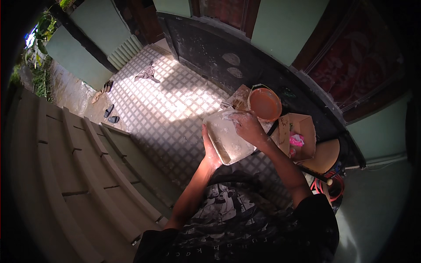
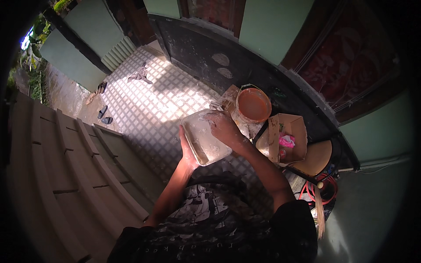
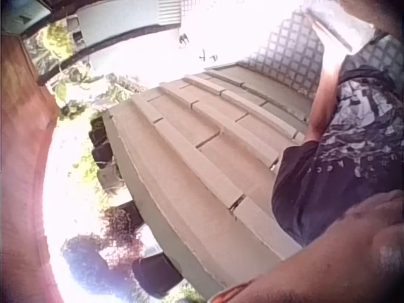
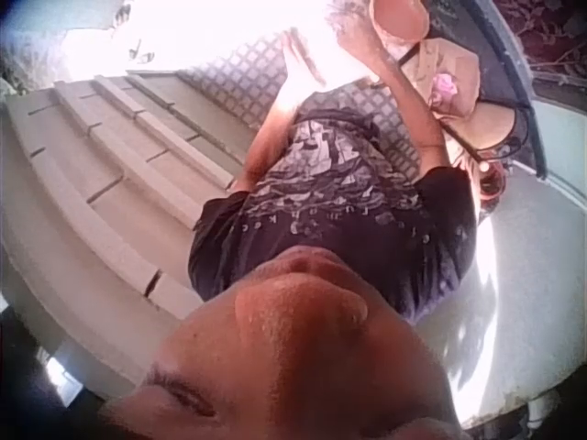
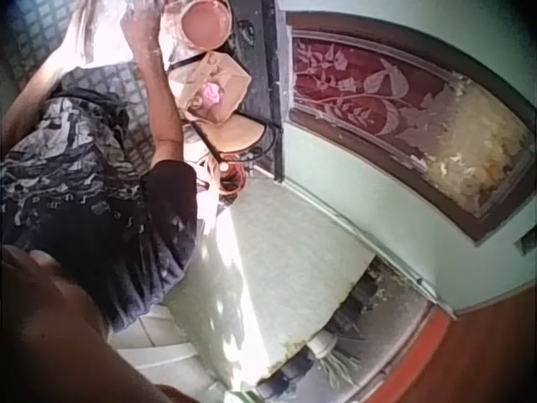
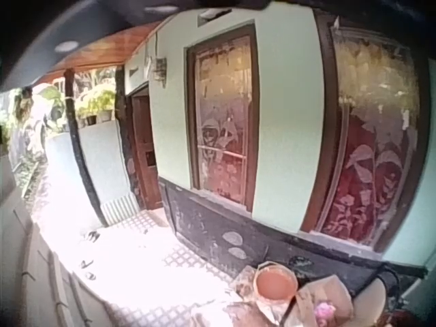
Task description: Applying and smoothing wall putty or plaster on a surface using hands and a plastic container.
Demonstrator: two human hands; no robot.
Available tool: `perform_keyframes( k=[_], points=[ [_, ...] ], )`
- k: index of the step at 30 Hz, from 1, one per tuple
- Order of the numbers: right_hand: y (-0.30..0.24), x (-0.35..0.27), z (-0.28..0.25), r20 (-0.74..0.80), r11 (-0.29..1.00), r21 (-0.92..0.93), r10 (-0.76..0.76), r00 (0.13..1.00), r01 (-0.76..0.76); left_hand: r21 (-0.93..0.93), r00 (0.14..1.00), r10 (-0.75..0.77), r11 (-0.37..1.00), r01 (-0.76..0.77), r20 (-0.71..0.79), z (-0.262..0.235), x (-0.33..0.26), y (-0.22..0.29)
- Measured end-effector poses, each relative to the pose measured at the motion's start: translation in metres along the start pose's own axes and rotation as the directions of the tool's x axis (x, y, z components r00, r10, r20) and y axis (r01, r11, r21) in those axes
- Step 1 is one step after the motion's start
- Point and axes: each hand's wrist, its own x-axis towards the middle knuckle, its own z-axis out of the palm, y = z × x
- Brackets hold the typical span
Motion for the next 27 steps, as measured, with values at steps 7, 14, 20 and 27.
perform_keyframes(
  k=[7, 14, 20, 27],
  points=[
    [-0.001, -0.008, -0.007, -0.116, 0.967, 0.248, 0.093, 0.989, -0.062, -0.006, 0.999, 0.009, 1.000, -0.009, 0.034, 0.000, -0.002, -0.003],
    [0.004, -0.035, -0.015, -0.239, 0.871, 0.486, 0.216, 0.947, -0.076, 0.023, 0.999, 0.018, 1.000, -0.019, 0.047, 0.000, 0.007, -0.012],
    [0.089, -0.079, -0.005, -0.374, 0.586, 0.810, 0.523, 0.766, -0.004, 0.007, 0.994, 0.039, 0.999, -0.040, 0.101, 0.010, 0.015, -0.020],
    [0.287, -0.203, 0.133, -0.254, 0.631, 0.491, 0.763, 0.595, -0.600, 0.174, 0.933, 0.199, 0.973, -0.152, -0.298, -0.031, 0.023, -0.026]
  ],
)
